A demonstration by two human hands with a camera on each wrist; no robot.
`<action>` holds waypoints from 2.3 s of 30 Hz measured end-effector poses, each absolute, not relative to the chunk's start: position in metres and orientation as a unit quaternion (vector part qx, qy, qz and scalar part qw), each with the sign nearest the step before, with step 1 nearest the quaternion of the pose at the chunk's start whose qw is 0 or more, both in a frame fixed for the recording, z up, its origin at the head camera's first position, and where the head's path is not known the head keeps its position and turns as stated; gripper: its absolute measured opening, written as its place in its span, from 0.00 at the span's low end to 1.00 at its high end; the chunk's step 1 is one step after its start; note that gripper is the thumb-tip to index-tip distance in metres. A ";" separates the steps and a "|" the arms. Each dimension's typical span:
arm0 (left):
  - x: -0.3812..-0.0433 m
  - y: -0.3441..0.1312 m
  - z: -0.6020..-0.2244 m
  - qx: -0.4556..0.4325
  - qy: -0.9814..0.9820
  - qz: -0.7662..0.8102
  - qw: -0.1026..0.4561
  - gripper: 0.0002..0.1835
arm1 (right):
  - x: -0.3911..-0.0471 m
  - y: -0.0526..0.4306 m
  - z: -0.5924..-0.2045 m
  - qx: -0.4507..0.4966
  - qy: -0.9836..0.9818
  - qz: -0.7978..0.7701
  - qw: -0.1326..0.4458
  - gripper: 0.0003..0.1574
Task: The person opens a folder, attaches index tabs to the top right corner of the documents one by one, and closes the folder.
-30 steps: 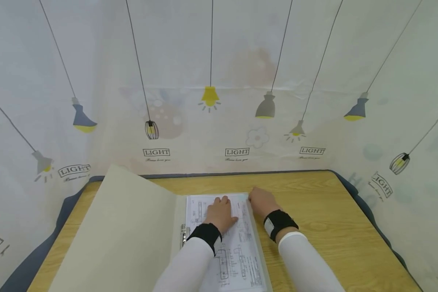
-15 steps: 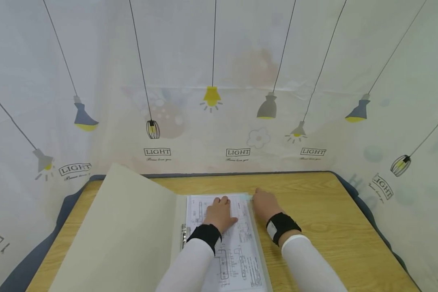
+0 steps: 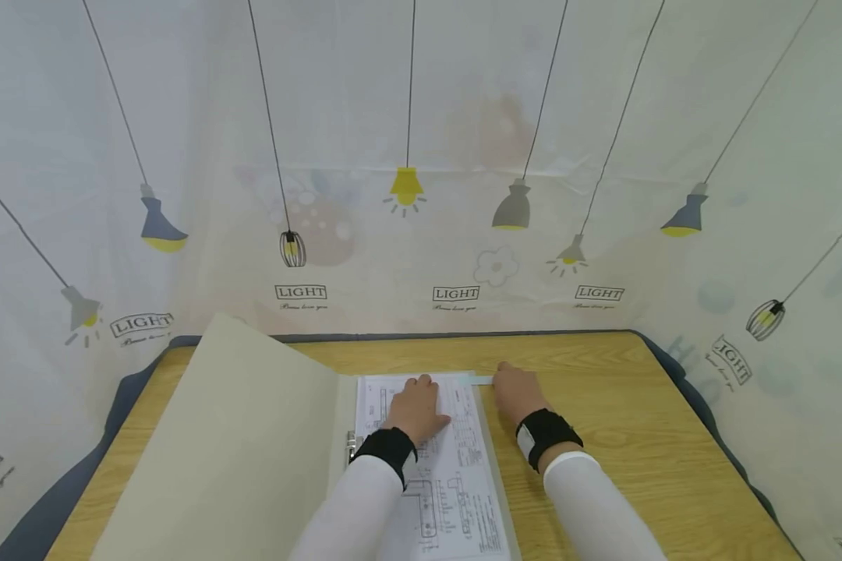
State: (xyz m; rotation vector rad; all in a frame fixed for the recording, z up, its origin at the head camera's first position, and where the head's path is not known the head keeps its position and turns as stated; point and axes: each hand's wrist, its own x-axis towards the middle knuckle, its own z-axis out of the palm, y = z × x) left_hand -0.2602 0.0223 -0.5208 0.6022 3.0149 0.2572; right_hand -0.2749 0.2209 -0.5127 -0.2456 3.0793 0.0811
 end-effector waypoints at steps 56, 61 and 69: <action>-0.218 -0.112 -0.520 0.101 0.991 0.069 0.055 0.35 | -0.277 0.217 -0.505 -0.100 0.994 0.005 0.054 0.12; -0.216 -0.108 -0.512 0.101 0.990 0.071 0.061 0.36 | -0.276 0.221 -0.505 -0.100 0.994 -0.009 0.051 0.12; -0.215 -0.106 -0.510 0.084 0.991 0.073 0.071 0.39 | -0.275 0.222 -0.510 -0.079 0.996 -0.025 0.040 0.13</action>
